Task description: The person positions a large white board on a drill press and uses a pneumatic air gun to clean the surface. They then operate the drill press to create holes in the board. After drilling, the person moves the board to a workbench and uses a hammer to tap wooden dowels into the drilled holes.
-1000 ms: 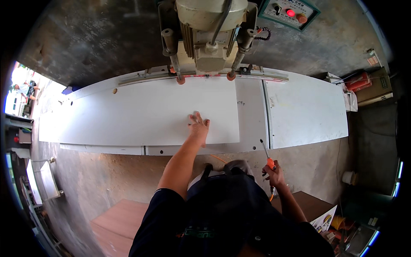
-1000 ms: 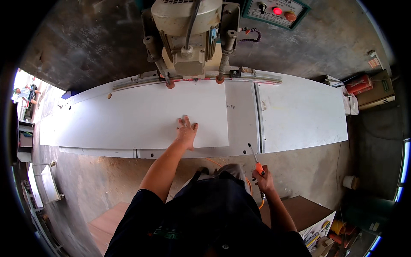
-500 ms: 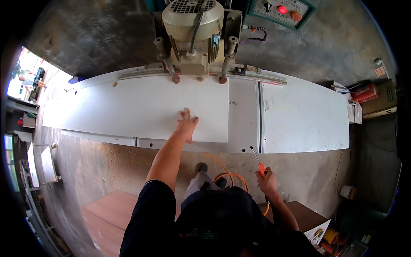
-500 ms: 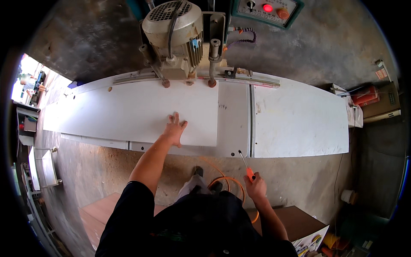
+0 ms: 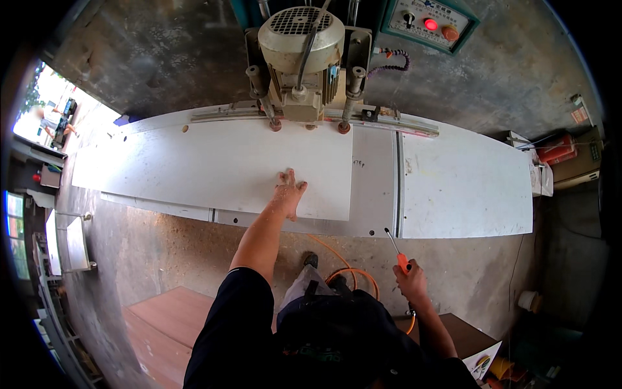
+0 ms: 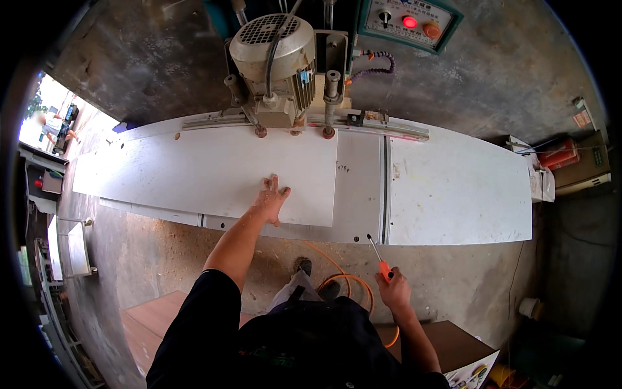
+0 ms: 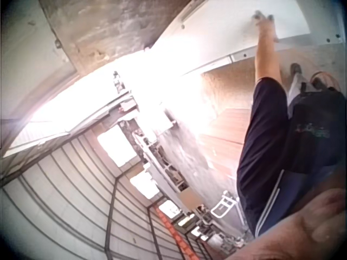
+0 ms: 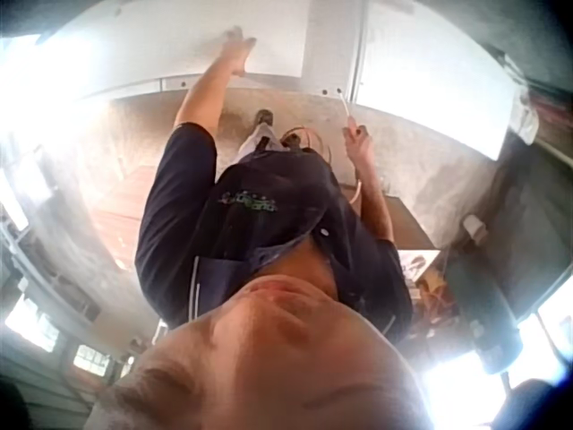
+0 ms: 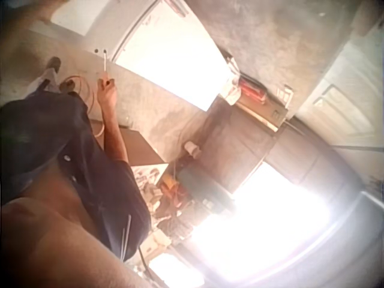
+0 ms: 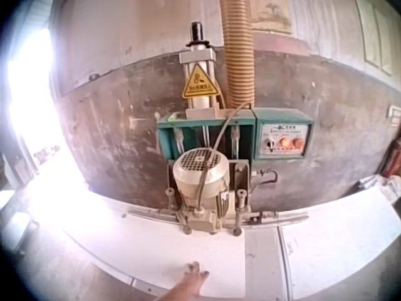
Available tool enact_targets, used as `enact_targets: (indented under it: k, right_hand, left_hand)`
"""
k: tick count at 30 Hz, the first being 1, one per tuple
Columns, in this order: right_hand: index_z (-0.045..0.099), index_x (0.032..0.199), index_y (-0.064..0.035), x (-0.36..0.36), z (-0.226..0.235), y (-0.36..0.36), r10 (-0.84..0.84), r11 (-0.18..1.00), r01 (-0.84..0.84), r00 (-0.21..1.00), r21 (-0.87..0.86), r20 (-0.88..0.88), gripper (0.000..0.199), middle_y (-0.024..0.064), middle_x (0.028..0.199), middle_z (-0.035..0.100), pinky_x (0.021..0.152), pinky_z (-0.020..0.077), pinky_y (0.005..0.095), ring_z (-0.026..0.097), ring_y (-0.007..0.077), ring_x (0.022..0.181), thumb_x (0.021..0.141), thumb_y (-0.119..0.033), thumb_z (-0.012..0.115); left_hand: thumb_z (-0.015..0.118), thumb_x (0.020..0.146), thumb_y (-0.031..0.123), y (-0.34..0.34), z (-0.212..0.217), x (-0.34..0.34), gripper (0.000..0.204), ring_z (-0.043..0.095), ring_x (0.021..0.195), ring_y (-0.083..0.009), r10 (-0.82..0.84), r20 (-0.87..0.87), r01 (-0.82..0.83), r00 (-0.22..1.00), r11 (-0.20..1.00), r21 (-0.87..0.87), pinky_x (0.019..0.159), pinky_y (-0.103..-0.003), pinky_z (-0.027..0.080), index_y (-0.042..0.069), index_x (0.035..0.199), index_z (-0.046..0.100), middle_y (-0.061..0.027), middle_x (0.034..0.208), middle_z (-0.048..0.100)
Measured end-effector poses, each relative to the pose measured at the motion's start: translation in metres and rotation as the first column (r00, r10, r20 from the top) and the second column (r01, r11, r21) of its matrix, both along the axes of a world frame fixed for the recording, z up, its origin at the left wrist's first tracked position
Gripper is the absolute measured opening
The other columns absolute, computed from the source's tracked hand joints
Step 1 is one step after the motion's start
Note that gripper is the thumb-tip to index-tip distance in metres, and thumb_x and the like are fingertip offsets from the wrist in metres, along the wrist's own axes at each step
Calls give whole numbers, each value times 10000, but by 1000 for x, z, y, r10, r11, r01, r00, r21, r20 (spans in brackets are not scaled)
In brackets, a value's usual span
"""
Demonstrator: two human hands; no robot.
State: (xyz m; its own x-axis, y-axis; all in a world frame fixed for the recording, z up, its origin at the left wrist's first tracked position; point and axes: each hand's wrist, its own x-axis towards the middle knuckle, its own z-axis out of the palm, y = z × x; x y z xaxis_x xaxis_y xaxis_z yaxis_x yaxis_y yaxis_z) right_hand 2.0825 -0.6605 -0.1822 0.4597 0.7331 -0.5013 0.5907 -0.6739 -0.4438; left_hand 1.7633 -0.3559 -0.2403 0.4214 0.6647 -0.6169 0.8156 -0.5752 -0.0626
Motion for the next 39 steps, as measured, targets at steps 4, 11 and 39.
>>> enact_targets:
  k: [4, 11, 39]
  right_hand:
    - [559, 909, 37, -1, -2, 7, -34, 999, 37, 994, 28, -102, 421, 216, 790, 658, 666, 506, 446, 650, 393, 758, 819, -358, 671]
    - [525, 858, 40, 4, -9, 42, -15, 962, 105, 942, 253, -335, 325, 133, 707, 648, 593, 502, 340, 643, 215, 629, 840, -256, 658]
    - [579, 969, 36, -81, 35, 241, 425, 792, -539, 824, -287, -376, 355, 109, 675, 613, 495, 487, 328, 586, 186, 537, 831, -277, 675]
  left_hand:
    - [901, 510, 379, 1, -1, -1, 1245, 168, 1356, -578, -19, -43, 19, 999, 1000, -1, 998, -496, 454, 173, 1509, 186, -317, 1533, 30]
    - [884, 515, 440, 0, 2, 1, 1254, 200, 1351, -564, -61, -93, 63, 994, 998, 17, 988, -479, 471, 194, 1517, 172, -292, 1539, 59]
    - [819, 610, 313, -9, -30, -31, 928, 244, 1386, -468, -1, 210, -19, 978, 996, 92, 1025, -511, 395, 69, 1398, 395, -289, 1524, 168]
